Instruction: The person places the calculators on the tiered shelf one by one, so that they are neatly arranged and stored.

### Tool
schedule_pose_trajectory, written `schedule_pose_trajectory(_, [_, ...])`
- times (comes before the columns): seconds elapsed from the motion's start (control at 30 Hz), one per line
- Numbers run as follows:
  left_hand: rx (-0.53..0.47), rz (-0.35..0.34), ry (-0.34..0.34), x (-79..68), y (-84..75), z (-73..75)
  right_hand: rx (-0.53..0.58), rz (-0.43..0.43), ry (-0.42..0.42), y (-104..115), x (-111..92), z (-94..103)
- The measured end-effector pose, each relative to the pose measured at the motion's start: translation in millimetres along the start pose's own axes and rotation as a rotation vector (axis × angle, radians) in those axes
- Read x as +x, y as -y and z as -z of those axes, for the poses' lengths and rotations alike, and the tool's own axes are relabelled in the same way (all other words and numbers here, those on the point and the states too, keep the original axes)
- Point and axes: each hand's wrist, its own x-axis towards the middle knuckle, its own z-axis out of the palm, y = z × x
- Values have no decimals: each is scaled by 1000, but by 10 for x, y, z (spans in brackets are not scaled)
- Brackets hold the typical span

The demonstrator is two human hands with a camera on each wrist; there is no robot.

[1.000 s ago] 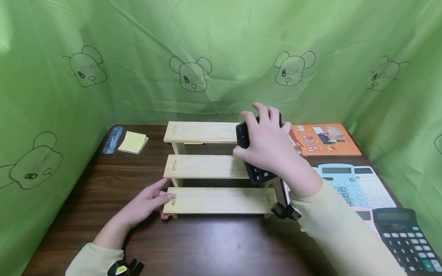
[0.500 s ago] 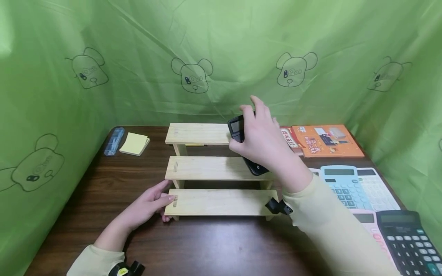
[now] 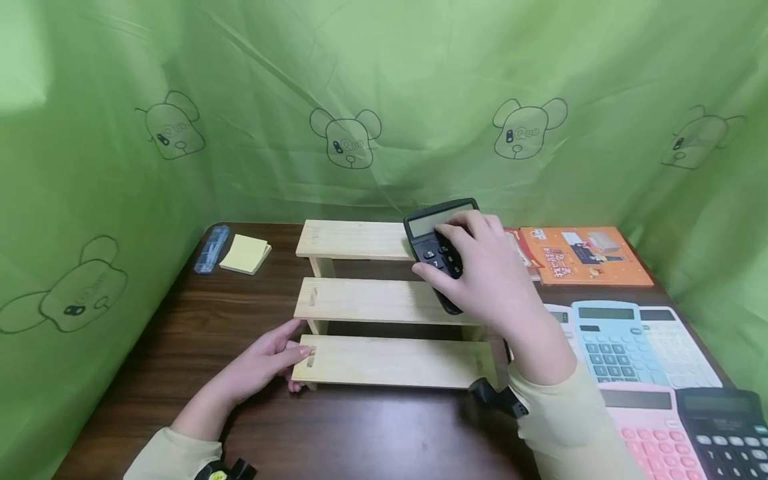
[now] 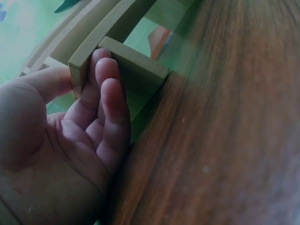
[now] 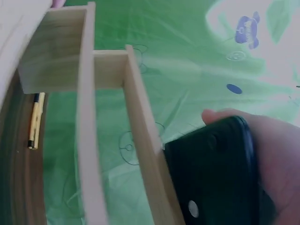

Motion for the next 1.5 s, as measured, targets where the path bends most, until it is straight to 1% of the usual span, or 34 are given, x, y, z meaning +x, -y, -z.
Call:
schedule_pose_trajectory(0.1, [-6, 4, 5, -12, 4, -2, -22, 33, 37, -27, -38, 30])
schedule_pose_trajectory(0.23, [2, 16, 1, -42, -2, 6, -16, 67, 61, -39, -58, 5])
schedule_pose_trajectory(0.4, [21, -11, 11, -19, -2, 8, 7, 129, 70, -63, -49, -42])
schedule_pose_trajectory(0.5, [23, -14, 12, 15, -3, -3, 13, 150, 96, -94, -45, -54])
schedule_pose_trajectory(0.63, [12, -28, 10, 24, -8, -14, 23, 192, 127, -110, -32, -72])
schedule_pose_trajectory(0.87, [6, -38, 18, 21, -9, -22, 120, 285, 180, -145, -36, -93])
schedule_pose_trajectory(1.0, [11, -28, 11, 22, -18, -26, 149, 310, 196, -158, -49, -93])
schedule_pose_trajectory(1.13, [26, -14, 1, 17, -24, -21, 174, 322, 186, -151, -48, -107])
schedule_pose_trajectory(1.33, [35, -21, 0, 22, -33, -21, 197, 350, 125, -147, -24, -144])
schedule_pose_trajectory(1.5, [40, -18, -2, 26, -35, -15, 207, 322, 101, -145, -24, -148])
